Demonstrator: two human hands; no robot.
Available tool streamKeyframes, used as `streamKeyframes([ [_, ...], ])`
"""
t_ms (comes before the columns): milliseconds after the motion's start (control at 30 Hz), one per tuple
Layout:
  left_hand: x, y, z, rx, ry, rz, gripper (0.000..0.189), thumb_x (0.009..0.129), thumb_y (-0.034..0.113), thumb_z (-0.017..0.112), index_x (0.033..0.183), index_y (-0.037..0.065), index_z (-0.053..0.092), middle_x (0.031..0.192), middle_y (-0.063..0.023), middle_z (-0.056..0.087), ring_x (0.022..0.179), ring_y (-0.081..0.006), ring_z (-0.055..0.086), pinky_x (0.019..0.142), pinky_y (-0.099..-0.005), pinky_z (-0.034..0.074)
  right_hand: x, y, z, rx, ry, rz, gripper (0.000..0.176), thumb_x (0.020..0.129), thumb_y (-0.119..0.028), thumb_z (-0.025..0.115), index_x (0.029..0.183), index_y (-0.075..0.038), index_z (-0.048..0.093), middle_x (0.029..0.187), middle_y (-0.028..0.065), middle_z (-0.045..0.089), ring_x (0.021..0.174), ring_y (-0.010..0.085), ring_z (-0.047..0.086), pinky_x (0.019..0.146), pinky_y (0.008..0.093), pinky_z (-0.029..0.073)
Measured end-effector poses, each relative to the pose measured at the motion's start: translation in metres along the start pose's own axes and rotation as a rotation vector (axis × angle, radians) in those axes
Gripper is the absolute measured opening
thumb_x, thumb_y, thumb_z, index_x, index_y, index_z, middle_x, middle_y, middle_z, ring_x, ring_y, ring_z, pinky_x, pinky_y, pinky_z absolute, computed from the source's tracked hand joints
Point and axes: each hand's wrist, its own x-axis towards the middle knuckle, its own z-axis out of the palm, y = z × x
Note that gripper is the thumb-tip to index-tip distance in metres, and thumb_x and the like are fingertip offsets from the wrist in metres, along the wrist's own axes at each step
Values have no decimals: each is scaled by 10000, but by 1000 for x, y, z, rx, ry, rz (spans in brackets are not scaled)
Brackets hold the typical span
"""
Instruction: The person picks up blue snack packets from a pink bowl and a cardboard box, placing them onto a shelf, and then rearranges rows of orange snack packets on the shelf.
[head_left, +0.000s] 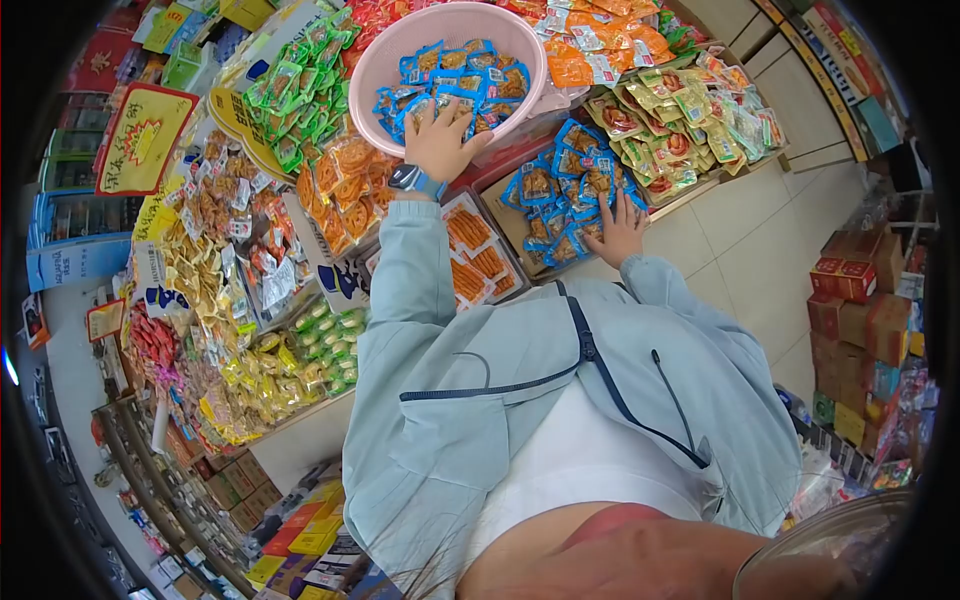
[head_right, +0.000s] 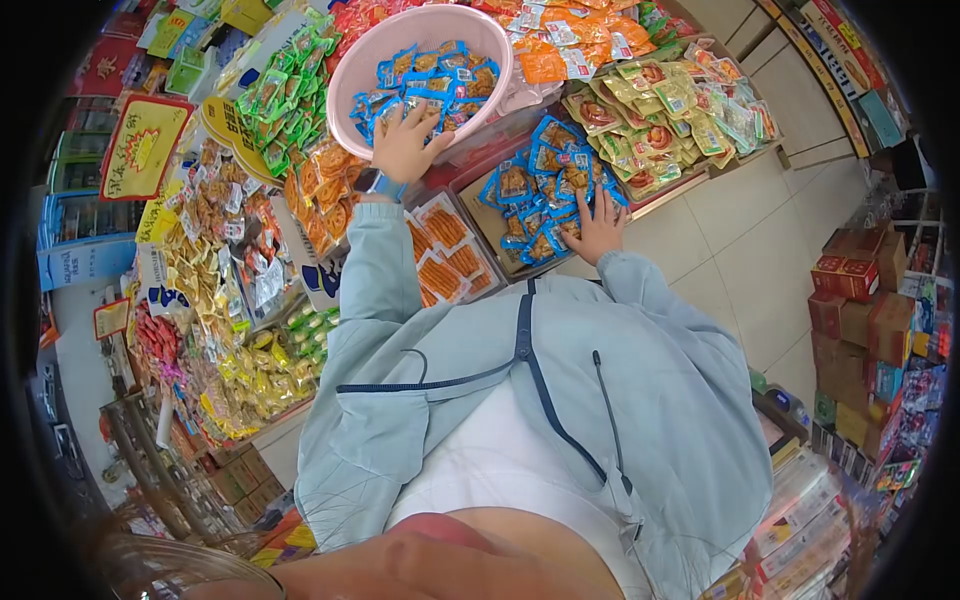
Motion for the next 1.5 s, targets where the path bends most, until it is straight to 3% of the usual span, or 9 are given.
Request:
streamKeyframes([
  [100, -12, 16, 3, -67, 413, 138, 483, 860, 421, 649, 1218, 96, 635, 1382, -141, 515, 1356, -386, 366, 1076, -600, 251, -4, 1, 1, 12, -6, 11, 950, 811, -591, 626, 1556, -207, 179, 1598, 205, 105, 1478, 367, 95, 1108, 673, 111],
  [133, -17, 32, -2, -195, 567, 217, 386, 752, 242, 734, 1085, 67, 646, 1174, -136, 603, 1172, -361, 517, 946, -537, 384, -3, 1, 0, 9, -7, 9, 950, 809, -590, 627, 1555, -207, 181, 1598, 205, 105, 1478, 367, 95, 1109, 673, 110],
  [233, -45, 79, 31, -369, 582, 378, 284, 691, 139, 708, 962, 90, 637, 928, -67, 638, 843, -296, 615, 784, -451, 452, -2, 1, 0, -2, -14, 2, 949, 807, -589, 629, 1554, -209, 183, 1598, 202, 105, 1477, 367, 99, 1110, 673, 109],
  [367, -59, 91, 131, -539, 64, 185, 438, 809, 220, 675, 1210, 70, 584, 1211, -137, 580, 1127, -337, 554, 944, -476, 440, -1, 2, 6, -6, 16, -9, 948, 807, -589, 629, 1553, -207, 186, 1597, 199, 106, 1476, 368, 101, 1110, 675, 110],
  [567, -38, 86, 192, -366, -122, -14, 625, 838, 290, 677, 1388, 92, 456, 1416, -161, 449, 1279, -354, 468, 1063, -479, 382, 0, 2, 5, -28, -2, -5, 959, 797, -586, 636, 1555, -212, 185, 1598, 200, 108, 1479, 365, 97, 1112, 674, 110],
  [867, 0, 88, 173, -226, -434, -123, 574, 828, 205, 627, 1369, 110, 462, 1209, -212, 610, 1121, -369, 595, 953, -499, 472, -3, 0, 1, -11, 14, -2, 957, 801, -589, 632, 1557, -221, 176, 1601, 197, 102, 1480, 360, 97, 1110, 669, 120],
  [1133, -58, 90, 74, -643, 149, 71, 545, 773, 111, 650, 1307, 155, 551, 1198, -149, 618, 1068, -344, 609, 911, -471, 488, -4, 1, 6, -32, 19, -13, 950, 802, -586, 633, 1555, -221, 184, 1600, 196, 115, 1478, 360, 105, 1110, 659, 127],
  [1300, -30, 64, -13, -500, 648, 139, 419, 751, 24, 648, 1148, 153, 690, 1248, -148, 584, 1080, -346, 593, 909, -444, 488, -1, 1, 5, -10, 26, 2, 931, 806, -587, 629, 1551, -223, 207, 1599, 197, 120, 1475, 364, 114, 1109, 661, 126],
  [1500, 32, -9, 5, -219, 289, 183, 400, 783, 280, 739, 1169, 185, 689, 1283, -171, 566, 1127, -357, 573, 913, -440, 480, -1, 3, 5, -13, 35, -20, 934, 813, -611, 609, 1552, -209, 204, 1597, 205, 118, 1475, 371, 112, 1106, 673, 122],
])
